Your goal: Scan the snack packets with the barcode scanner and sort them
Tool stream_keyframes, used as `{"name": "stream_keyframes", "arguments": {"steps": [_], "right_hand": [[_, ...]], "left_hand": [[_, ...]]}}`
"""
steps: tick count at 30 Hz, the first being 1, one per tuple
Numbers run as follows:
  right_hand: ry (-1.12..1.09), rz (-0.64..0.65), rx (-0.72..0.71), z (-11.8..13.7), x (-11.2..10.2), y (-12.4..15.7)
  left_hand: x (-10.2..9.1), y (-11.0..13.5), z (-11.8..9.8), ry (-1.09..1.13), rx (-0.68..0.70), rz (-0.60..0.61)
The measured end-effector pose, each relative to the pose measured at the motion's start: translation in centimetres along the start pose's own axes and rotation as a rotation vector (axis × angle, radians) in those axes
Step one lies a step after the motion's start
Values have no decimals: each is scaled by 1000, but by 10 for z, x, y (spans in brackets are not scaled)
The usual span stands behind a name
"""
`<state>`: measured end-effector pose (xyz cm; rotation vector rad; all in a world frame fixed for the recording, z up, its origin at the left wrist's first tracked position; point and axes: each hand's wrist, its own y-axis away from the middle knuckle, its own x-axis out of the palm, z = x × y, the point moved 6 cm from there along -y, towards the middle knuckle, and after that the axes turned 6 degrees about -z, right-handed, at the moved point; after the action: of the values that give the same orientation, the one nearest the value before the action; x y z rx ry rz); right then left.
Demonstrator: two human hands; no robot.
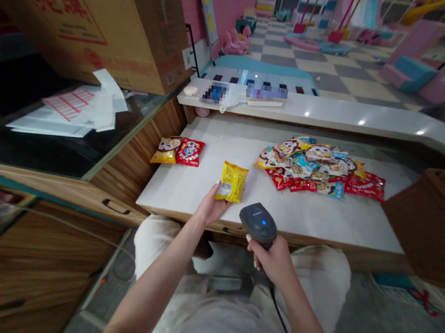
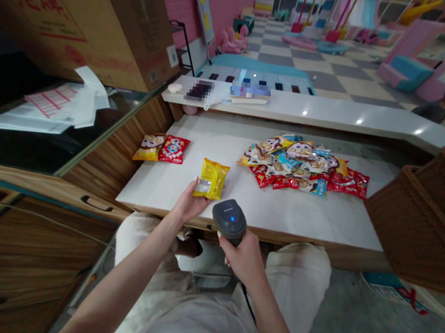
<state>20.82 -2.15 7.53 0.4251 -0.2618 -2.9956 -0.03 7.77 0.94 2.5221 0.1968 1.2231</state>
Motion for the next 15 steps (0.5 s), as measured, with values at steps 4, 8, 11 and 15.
{"name": "stream_keyframes", "arguments": {"steps": [4,8,11,15], "right_hand": [[-1,29,-18,9,7,-3],[-5,45,-20,10,12,-4],[6,52,-13,10,13,-4],[-2,55,-13,13,14,-4]], "left_hand": [[2,0,2,-106,90,61],[2,-1,3,-139,143,29],[1,-1,4,-137,146,-3],[-3,-2,4,-101,127,-75]]}}
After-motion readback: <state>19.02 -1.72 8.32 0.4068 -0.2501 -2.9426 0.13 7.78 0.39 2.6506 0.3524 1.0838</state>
